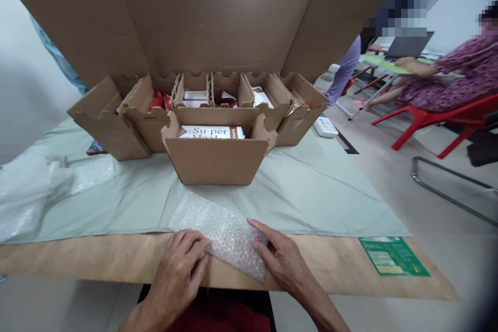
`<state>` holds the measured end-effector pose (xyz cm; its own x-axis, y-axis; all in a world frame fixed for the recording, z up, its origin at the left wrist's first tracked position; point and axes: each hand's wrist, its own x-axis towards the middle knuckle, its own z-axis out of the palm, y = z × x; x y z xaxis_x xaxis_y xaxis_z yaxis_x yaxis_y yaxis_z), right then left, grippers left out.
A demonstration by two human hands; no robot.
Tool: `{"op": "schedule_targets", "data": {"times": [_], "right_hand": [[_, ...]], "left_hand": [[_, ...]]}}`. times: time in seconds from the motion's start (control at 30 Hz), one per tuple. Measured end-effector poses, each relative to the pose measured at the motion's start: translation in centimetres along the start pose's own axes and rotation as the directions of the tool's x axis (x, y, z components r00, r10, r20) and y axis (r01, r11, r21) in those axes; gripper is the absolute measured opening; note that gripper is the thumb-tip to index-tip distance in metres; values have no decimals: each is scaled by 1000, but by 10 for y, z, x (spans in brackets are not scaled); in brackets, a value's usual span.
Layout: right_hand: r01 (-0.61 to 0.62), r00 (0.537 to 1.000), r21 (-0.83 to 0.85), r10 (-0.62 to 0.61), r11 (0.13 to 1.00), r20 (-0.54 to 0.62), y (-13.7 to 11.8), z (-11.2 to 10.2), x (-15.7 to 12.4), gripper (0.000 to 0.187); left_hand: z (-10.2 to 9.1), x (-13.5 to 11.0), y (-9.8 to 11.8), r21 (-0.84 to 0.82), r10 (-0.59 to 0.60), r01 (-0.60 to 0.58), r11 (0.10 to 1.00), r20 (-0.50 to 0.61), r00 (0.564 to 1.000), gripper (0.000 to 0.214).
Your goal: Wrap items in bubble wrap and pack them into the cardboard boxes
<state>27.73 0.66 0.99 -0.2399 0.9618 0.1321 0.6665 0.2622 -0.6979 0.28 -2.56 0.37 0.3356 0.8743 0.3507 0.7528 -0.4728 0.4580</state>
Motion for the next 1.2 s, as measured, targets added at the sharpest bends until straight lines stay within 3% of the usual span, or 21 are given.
{"op": "schedule_targets", "data": {"times": [0.17, 0.43, 0.5, 0.6, 0.73, 0.77, 0.83, 0.93, 1.03, 1.1, 1.2], "right_hand": [[-70, 993, 11, 69, 997, 96, 1, -1, 0, 43], [-44, 994, 8, 42, 999, 103, 5, -2, 3, 41], [-9, 997, -7, 10, 1000, 80, 5, -5, 6, 39], [41, 999, -55, -40, 998, 14, 8, -6, 12, 37], [93, 994, -136, -99, 986, -44, 18, 3, 19, 35], [105, 993, -150, -113, 983, -44, 21, 6, 20, 34], [117, 991, -166, -125, 979, -38, 23, 7, 20, 33], [111, 993, -145, -116, 983, -25, 17, 2, 20, 31], [99, 994, -56, -96, 994, 50, -2, -2, 27, 29], [100, 982, 34, -104, 994, 155, -22, 2, 38, 28], [124, 919, 164, -175, 979, 354, -59, 18, 64, 28]], "left_hand": [[5, 2, -4, 8, 28, -28, 1000, -40, 999, 35], [-1, 3, -6, -16, 46, -47, 999, -68, 997, 31], [-7, 6, -18, 32, 10, -5, 999, -137, 990, 28], [-16, 16, -41, 232, -89, 144, 962, -234, 968, 26], [-15, 33, -55, 368, -248, 295, 882, -170, 954, 11], [-12, 36, -54, 354, -262, 304, 884, -163, 951, 4], [-7, 39, -48, 273, -247, 294, 916, -191, 950, 10], [-9, 35, -42, 46, -215, 238, 970, -289, 933, 13], [-27, 24, -50, -189, -339, 294, 937, -292, 894, 11], [-46, 18, -64, -288, -496, 428, 857, -231, 837, 12], [-82, 13, -94, -419, -686, 576, 702, -181, 705, 21]]}}
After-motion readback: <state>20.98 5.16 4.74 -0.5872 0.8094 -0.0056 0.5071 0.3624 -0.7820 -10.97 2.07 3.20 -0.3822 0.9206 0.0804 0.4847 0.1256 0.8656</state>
